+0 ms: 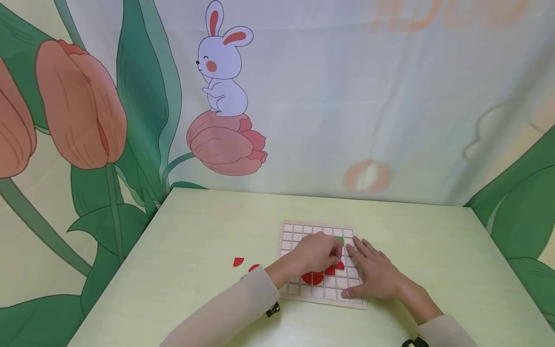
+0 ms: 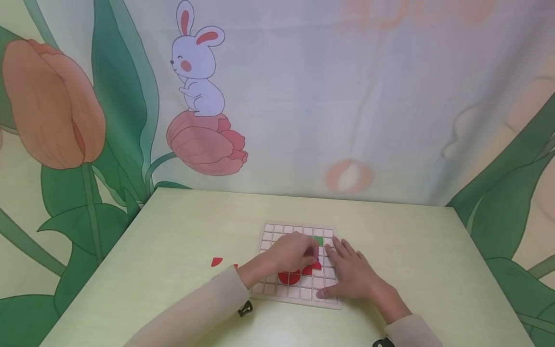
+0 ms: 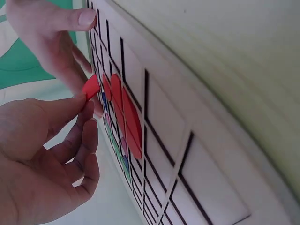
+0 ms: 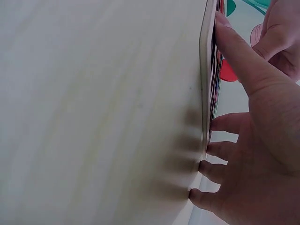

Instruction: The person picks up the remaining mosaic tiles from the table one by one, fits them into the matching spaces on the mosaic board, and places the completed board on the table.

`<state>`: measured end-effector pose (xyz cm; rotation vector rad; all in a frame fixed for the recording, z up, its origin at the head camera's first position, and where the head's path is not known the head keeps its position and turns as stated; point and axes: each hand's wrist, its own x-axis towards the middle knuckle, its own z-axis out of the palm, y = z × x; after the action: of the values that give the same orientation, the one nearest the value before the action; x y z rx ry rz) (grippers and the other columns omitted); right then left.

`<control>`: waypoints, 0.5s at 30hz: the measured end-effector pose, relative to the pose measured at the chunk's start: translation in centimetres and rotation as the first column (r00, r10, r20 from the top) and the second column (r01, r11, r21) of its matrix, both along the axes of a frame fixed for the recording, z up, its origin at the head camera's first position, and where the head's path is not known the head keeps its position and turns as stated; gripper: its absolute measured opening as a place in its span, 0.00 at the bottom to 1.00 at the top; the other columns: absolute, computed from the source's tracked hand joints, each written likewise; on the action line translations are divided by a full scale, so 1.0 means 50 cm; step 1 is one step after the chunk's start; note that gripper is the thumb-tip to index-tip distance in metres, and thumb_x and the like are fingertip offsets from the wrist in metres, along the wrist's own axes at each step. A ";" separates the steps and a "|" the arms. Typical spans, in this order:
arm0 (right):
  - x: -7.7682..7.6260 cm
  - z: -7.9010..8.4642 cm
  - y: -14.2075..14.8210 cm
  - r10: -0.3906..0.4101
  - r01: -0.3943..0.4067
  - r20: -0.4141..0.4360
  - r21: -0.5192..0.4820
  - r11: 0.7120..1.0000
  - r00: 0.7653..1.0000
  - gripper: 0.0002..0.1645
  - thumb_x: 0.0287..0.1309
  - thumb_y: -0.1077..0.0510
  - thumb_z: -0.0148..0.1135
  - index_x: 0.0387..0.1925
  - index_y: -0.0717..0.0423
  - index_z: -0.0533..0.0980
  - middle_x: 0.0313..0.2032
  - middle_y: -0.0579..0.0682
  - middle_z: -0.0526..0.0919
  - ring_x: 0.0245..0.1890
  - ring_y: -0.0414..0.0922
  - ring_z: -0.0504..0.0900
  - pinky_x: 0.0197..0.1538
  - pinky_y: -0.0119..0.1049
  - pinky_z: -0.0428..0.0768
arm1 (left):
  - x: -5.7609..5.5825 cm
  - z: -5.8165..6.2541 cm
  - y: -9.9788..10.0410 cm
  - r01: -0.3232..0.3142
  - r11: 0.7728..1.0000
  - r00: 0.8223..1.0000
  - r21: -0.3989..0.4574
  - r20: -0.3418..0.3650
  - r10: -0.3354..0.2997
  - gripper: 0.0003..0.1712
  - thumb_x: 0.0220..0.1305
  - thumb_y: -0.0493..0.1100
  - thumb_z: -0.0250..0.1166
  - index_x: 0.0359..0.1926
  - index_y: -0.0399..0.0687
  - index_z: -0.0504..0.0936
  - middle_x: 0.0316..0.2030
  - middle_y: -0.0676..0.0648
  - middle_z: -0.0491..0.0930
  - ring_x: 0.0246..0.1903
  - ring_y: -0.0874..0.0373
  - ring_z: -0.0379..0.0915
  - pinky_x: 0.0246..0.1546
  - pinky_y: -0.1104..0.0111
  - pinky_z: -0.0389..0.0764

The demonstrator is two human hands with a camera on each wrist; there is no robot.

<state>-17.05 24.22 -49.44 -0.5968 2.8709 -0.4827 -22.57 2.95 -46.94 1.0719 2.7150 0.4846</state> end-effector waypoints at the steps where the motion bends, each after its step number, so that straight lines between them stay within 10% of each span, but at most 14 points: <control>1: 0.000 -0.001 0.001 0.001 -0.001 -0.002 0.001 1.000 1.000 0.78 0.44 0.20 0.75 0.81 0.64 0.58 0.82 0.67 0.49 0.80 0.71 0.48 0.70 0.78 0.55 | 0.002 0.001 0.001 0.004 1.000 1.000 -0.006 -0.001 -0.005 0.08 0.73 0.46 0.71 0.34 0.59 0.82 0.26 0.62 0.77 0.29 0.65 0.74 0.35 0.72 0.75; 15: -0.001 0.001 0.000 0.007 -0.007 -0.006 -0.013 1.000 1.000 0.77 0.44 0.20 0.76 0.80 0.65 0.58 0.82 0.68 0.49 0.80 0.72 0.48 0.70 0.79 0.55 | 0.011 -0.008 0.004 0.040 0.999 0.999 -0.033 -0.016 -0.041 0.09 0.72 0.46 0.72 0.33 0.59 0.82 0.27 0.62 0.77 0.31 0.66 0.73 0.35 0.74 0.74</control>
<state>-17.12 24.20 -49.40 -0.6109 2.8729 -0.4992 -22.01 3.16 -47.35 1.1252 2.7004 0.4254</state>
